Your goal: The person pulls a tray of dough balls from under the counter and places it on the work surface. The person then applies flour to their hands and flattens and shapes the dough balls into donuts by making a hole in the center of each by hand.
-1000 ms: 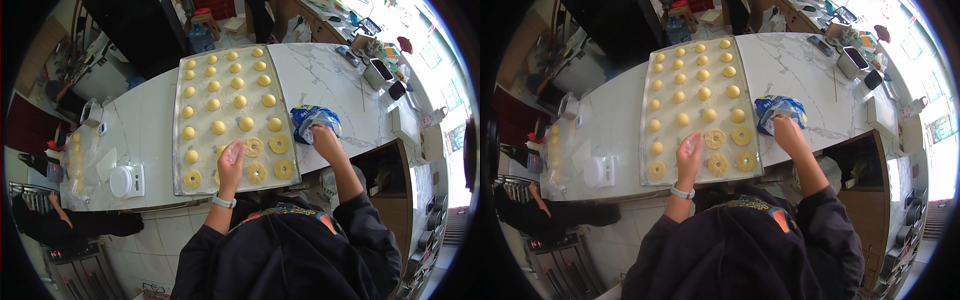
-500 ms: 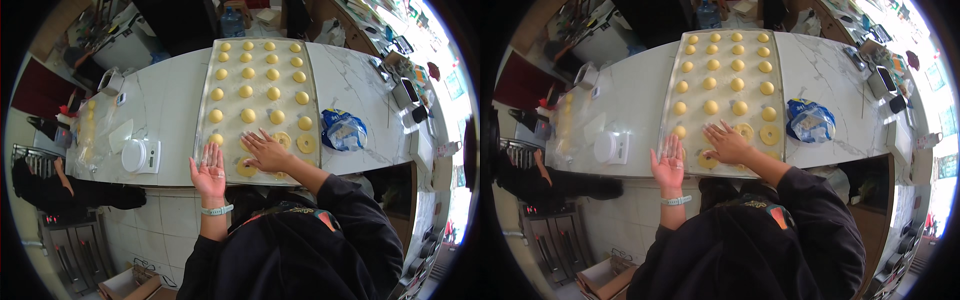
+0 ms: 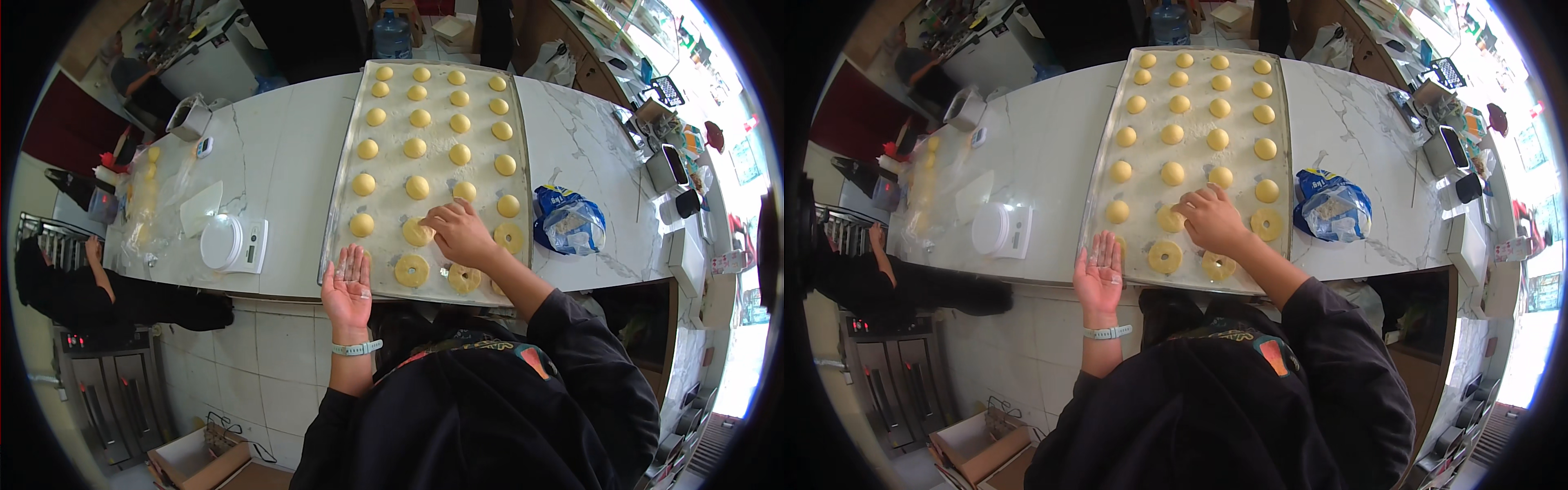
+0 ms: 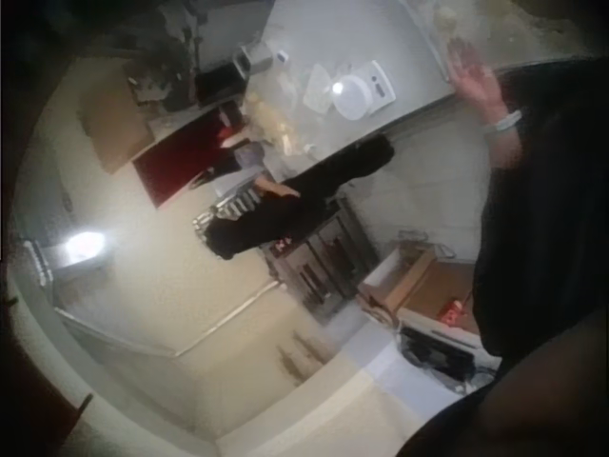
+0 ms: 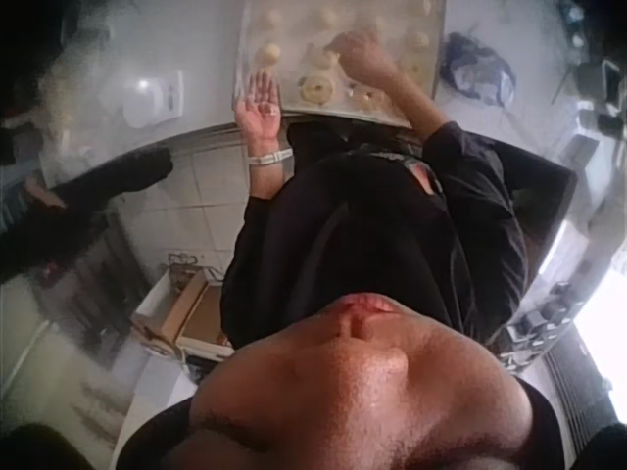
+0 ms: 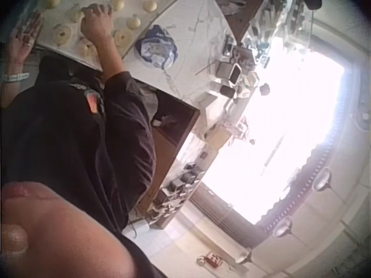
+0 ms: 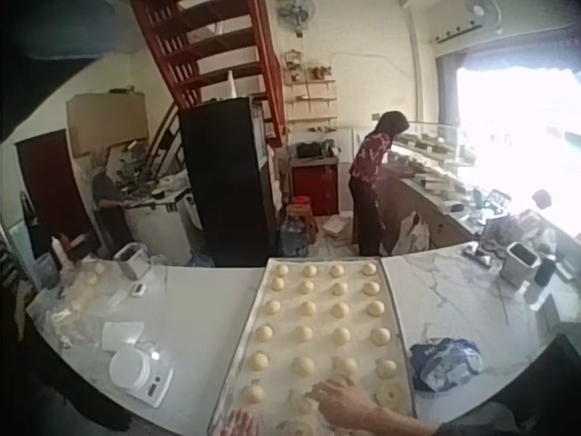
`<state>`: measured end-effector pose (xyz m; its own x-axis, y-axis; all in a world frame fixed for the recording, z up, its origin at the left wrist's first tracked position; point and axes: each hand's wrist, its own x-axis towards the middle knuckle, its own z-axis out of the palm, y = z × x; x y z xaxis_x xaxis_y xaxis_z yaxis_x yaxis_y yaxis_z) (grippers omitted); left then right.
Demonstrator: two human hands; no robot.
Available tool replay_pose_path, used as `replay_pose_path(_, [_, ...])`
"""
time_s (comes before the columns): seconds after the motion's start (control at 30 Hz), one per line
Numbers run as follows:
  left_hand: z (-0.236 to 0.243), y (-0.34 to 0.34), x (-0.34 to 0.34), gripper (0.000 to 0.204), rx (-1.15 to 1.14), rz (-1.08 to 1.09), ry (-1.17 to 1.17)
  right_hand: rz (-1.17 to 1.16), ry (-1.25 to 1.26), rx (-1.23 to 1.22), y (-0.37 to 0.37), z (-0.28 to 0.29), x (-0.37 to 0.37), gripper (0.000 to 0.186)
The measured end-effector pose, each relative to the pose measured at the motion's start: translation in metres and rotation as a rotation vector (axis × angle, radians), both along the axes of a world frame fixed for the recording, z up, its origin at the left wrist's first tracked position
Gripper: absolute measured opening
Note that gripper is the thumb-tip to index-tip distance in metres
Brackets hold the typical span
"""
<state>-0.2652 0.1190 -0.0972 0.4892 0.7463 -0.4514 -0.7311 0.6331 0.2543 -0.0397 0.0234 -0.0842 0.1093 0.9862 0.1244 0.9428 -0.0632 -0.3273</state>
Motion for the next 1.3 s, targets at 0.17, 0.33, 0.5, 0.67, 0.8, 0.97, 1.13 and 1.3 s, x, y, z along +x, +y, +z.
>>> replay_pose_path(0.17, [-0.009, -0.003, 0.004, 0.038, -0.037, -0.035, -0.012, 0.043, -0.09, 0.127, 0.001, 0.0, 0.002, 0.019])
replay_pose_path(0.33, [-0.009, -0.004, 0.008, 0.035, -0.034, -0.085, 0.002, 0.054, -0.178, 0.082, 0.008, -0.003, -0.002, 0.017])
replay_pose_path(0.5, [-0.004, -0.01, 0.018, 0.032, 0.024, -0.161, 0.084, 0.045, -0.193, 0.146, 0.005, 0.0, -0.008, 0.018])
replay_pose_path(0.67, [-0.008, -0.034, 0.042, 0.028, 0.038, -0.423, 0.126, 0.01, -0.215, 0.058, 0.005, -0.014, -0.012, 0.032])
replay_pose_path(0.8, [0.002, -0.048, 0.068, 0.026, 0.074, -0.504, 0.278, -0.059, 0.061, 0.096, -0.013, 0.009, -0.02, 0.03])
replay_pose_path(0.97, [0.005, -0.047, 0.088, 0.025, 0.271, -0.484, 0.295, -0.14, -0.028, 0.283, -0.035, 0.036, -0.03, 0.029])
replay_pose_path(1.13, [0.032, -0.065, 0.114, 0.025, 0.477, -0.361, 0.273, -0.282, -0.002, 0.332, -0.055, 0.047, -0.027, 0.034])
replay_pose_path(1.3, [0.039, -0.059, 0.127, 0.023, 0.74, -0.477, 0.456, -0.242, 0.134, 0.309, -0.073, 0.051, -0.011, 0.041])
